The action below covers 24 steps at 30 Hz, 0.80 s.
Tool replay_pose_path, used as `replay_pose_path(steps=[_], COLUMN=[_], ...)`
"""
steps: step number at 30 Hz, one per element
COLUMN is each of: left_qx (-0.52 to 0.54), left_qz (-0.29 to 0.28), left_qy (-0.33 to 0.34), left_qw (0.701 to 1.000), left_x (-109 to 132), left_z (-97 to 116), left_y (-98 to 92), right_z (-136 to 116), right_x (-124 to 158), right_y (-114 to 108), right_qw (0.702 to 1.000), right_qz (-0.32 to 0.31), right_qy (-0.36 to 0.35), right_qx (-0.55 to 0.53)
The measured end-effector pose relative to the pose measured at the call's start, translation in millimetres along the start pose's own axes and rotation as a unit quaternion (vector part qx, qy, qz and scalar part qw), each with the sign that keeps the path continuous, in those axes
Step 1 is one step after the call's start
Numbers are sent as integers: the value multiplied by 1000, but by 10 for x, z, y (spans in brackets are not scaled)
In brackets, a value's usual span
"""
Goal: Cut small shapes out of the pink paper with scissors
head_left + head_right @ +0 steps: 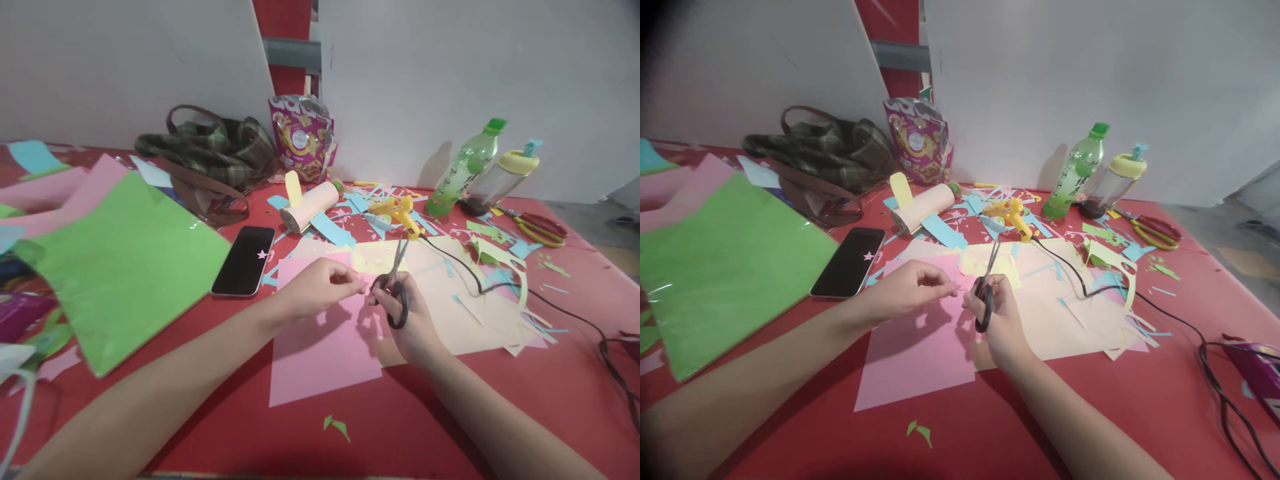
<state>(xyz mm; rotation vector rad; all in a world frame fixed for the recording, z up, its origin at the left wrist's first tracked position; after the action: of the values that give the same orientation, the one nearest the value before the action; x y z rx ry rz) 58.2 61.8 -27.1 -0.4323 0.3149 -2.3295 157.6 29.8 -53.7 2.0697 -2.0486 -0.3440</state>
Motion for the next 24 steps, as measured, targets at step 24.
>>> replay_pose_path(steps=[24], left_qx=[-162], left_qz=[-5], left_qy=[19], left_qw=[987], left_x=[33], left_z=[-106], left_y=[160], right_z=[-1], right_x=[37], right_y=[9], right_qw=[998], right_qz=[18], right_qy=[18], right_qx=[64])
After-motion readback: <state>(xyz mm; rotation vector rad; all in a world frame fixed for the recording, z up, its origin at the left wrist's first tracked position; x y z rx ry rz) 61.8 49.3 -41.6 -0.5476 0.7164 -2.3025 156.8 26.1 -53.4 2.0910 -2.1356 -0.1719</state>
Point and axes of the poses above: each hand's wrist, its own x-axis away from the middle knuckle, its own y-axis out of the palm, z = x × y, the point moved 10 cm from there along -x, towards the middle knuckle, and after that the axes turned 7 degrees about -z, right-handed, at the moved point
